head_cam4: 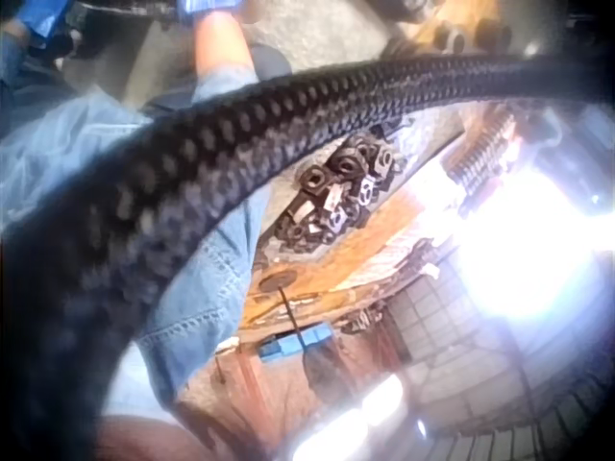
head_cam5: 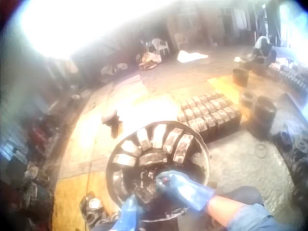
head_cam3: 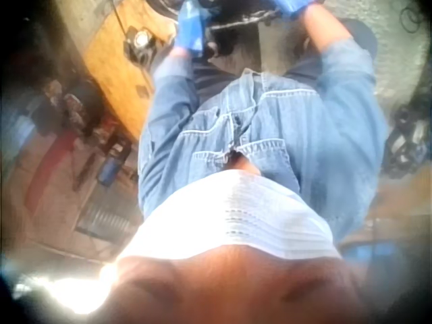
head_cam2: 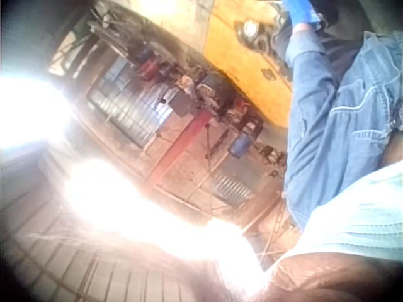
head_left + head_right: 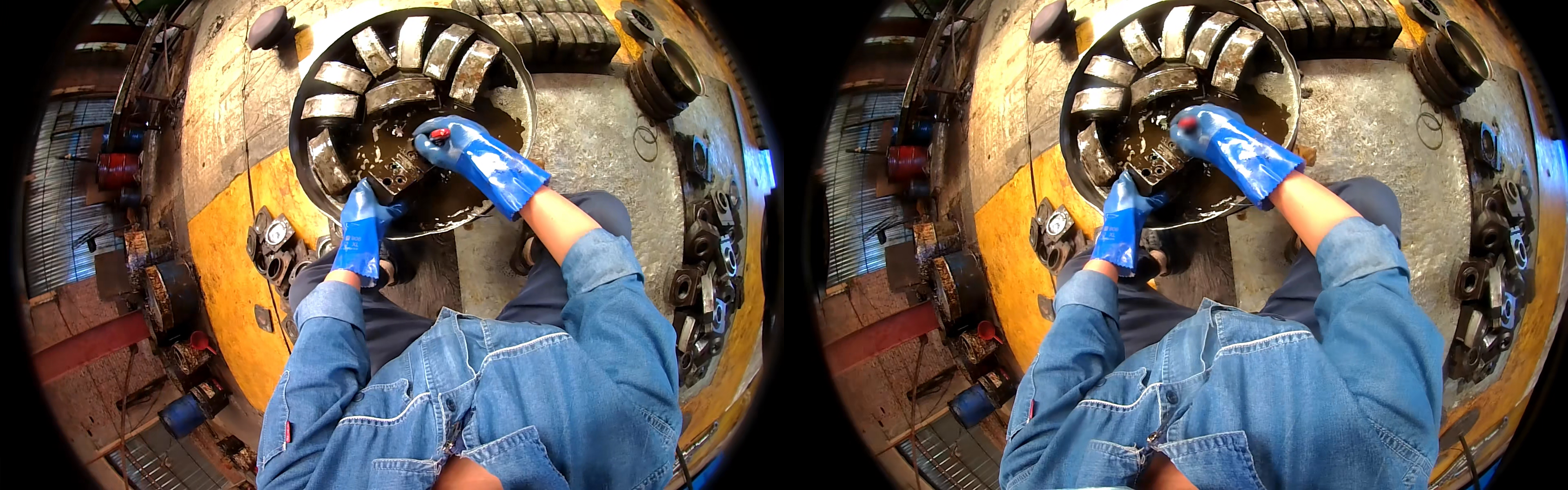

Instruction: The person uses a brush to scrub metal components inside a circular container filled with liquid. They pick up individual parts, clean them with the brush, and set them aside on the floor.

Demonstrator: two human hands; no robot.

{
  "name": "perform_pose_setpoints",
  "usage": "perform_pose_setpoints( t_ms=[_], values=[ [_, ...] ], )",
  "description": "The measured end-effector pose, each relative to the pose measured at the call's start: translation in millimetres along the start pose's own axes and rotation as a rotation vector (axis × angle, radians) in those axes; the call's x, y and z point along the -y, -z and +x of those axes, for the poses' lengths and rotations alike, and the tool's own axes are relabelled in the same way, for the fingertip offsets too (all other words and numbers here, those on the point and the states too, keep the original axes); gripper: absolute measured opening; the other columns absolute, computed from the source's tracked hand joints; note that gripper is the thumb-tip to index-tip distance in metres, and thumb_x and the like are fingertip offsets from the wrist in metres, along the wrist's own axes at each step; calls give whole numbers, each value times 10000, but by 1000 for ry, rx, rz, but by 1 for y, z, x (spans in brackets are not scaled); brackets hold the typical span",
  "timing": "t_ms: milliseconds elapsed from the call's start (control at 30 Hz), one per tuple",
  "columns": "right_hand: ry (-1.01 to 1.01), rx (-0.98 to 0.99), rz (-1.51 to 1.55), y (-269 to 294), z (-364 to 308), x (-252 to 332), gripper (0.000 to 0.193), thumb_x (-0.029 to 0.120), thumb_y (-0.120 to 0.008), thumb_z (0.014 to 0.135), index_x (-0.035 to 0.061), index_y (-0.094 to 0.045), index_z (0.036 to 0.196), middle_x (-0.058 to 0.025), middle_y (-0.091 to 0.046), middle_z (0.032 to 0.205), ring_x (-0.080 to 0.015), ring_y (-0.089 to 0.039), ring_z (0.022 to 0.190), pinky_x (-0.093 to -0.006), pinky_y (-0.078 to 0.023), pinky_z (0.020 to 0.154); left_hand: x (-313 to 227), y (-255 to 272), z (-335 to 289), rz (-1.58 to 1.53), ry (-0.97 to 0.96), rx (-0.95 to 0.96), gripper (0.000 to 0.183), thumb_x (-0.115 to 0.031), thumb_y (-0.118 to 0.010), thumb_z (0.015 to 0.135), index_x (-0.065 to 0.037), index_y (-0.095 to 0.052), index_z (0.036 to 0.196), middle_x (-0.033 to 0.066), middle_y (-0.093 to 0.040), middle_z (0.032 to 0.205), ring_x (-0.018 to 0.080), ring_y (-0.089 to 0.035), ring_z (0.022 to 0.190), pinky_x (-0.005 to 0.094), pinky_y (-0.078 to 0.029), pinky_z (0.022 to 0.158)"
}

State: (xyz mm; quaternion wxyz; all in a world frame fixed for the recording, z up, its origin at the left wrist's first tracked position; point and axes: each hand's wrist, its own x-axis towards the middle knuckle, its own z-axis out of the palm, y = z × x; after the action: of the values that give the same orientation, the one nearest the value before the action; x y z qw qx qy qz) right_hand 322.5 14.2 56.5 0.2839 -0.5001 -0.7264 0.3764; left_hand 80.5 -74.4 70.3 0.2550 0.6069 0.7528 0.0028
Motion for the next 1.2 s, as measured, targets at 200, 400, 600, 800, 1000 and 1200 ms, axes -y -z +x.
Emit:
perform_pose_setpoints(
  t_ms=[200,400,600,800,1000,1200],
  values=[
    [-247,52,-187,-5,13,-33,288,437,-725,889,217,-804,1057,-86,-801,1034,-338,-745,981,-402,-606,884,-14,3,2,-10,19,10,820,-421,-963,717,-21,-637,1354,205,-745,1268,371,-718,1185,437,-574,1008],
    [-454,-98,-224,-22,10,-52,442,479,-659,922,72,-786,1043,-187,-777,963,-356,-741,889,-438,-576,875,-8,6,-3,-19,30,19,797,-429,-953,732,-16,-647,1341,209,-746,1261,370,-717,1186,444,-572,1010],
    [-184,29,617,-23,47,-20,268,315,-777,863,66,-775,961,-158,-773,935,-264,-718,808,-345,-571,790,-13,4,4,51,8,48,795,-437,-952,734,-4,-654,1330,227,-741,1249,390,-716,1171,441,-576,1003],
    [-97,197,-35,1,22,44,302,384,-675,931,99,-772,933,-144,-750,819,-245,-691,732,-381,-558,733,-8,9,-4,63,1,11,785,-434,-953,734,5,-661,1316,229,-745,1244,386,-720,1168,443,-583,982],
    [-236,372,-119,15,10,39,347,396,-643,882,100,-810,950,-205,-772,931,-387,-749,886,-472,-575,802,2,-1,4,16,14,21,779,-410,-968,719,2,-664,1305,211,-751,1243,377,-720,1173,438,-579,990],
    [-259,511,-128,25,-3,34,279,373,-663,880,125,-786,915,-145,-743,830,-331,-698,787,-432,-552,744,1,-1,2,-16,-10,-9,748,-405,-972,713,-13,-677,1278,194,-766,1195,364,-735,1127,430,-589,955]
  ],
)
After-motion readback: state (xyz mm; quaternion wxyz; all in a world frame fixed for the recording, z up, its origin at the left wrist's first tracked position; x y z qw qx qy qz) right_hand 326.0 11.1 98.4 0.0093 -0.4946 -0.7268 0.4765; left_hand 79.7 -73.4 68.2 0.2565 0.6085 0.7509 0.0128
